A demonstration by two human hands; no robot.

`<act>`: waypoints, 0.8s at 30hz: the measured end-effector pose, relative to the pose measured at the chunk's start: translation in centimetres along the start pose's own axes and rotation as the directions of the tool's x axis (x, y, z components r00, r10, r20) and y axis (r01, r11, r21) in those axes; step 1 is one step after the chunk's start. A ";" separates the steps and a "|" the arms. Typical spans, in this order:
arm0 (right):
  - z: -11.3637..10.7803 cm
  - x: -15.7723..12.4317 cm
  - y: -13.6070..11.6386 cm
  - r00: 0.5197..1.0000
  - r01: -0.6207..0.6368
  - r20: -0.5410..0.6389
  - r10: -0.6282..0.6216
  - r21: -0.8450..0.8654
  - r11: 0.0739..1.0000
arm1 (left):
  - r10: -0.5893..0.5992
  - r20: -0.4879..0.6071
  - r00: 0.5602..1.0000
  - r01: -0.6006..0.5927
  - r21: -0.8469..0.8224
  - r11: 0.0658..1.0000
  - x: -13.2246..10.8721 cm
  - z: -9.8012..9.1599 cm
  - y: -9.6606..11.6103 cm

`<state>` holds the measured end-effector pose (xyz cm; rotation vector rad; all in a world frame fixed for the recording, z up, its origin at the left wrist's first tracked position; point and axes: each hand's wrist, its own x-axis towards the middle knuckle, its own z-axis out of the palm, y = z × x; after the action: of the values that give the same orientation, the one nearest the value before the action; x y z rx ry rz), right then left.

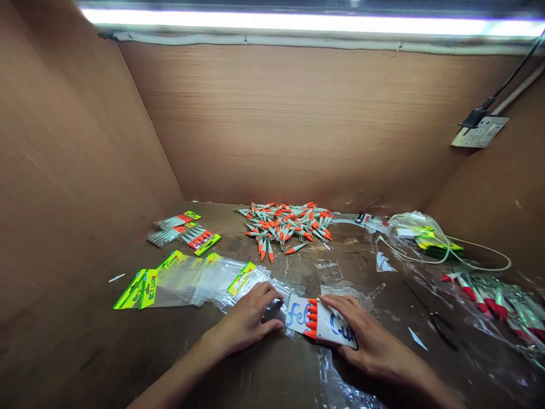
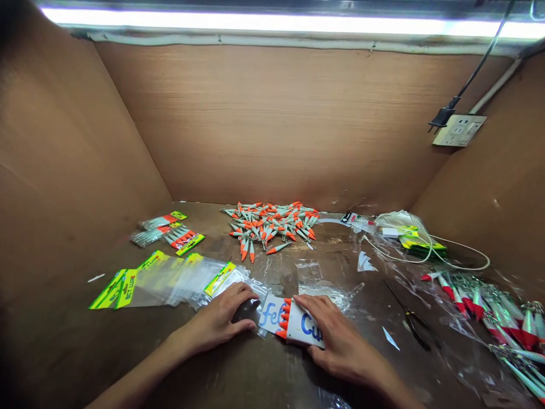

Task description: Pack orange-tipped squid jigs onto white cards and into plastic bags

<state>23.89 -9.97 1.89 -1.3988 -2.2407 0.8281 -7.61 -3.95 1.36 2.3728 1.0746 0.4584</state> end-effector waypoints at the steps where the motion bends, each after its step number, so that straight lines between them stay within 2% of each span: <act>1: -0.1 -0.1 -0.1 1.000 -0.005 0.014 0.005 0.012 1.000 | 0.009 -0.004 1.000 -0.009 -0.008 1.000 0.0 0.1 -0.2; 5: -0.1 -0.1 -0.2 0.999 -0.002 0.046 0.000 0.035 0.999 | 0.047 -0.023 0.999 -0.047 -0.014 0.999 -0.1 0.6 -0.5; 14: 1.7 0.9 0.1 1.000 -0.016 -0.016 0.016 -0.015 1.000 | 0.077 -0.015 0.997 -0.077 0.019 0.997 -0.1 0.6 0.1; 21: 2.9 1.5 -0.6 0.996 0.032 -0.079 -0.036 -0.041 0.999 | 0.033 -0.036 0.999 -0.023 0.263 0.964 0.1 2.0 2.1; 24: 3.1 1.3 -0.6 0.996 0.030 -0.080 -0.033 -0.045 0.999 | 0.043 -0.072 0.996 -0.020 0.293 0.956 0.2 2.6 2.2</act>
<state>21.10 -9.83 -0.03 -1.3874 -2.2260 0.7040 -4.90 -5.82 0.50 2.6523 1.2140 0.4309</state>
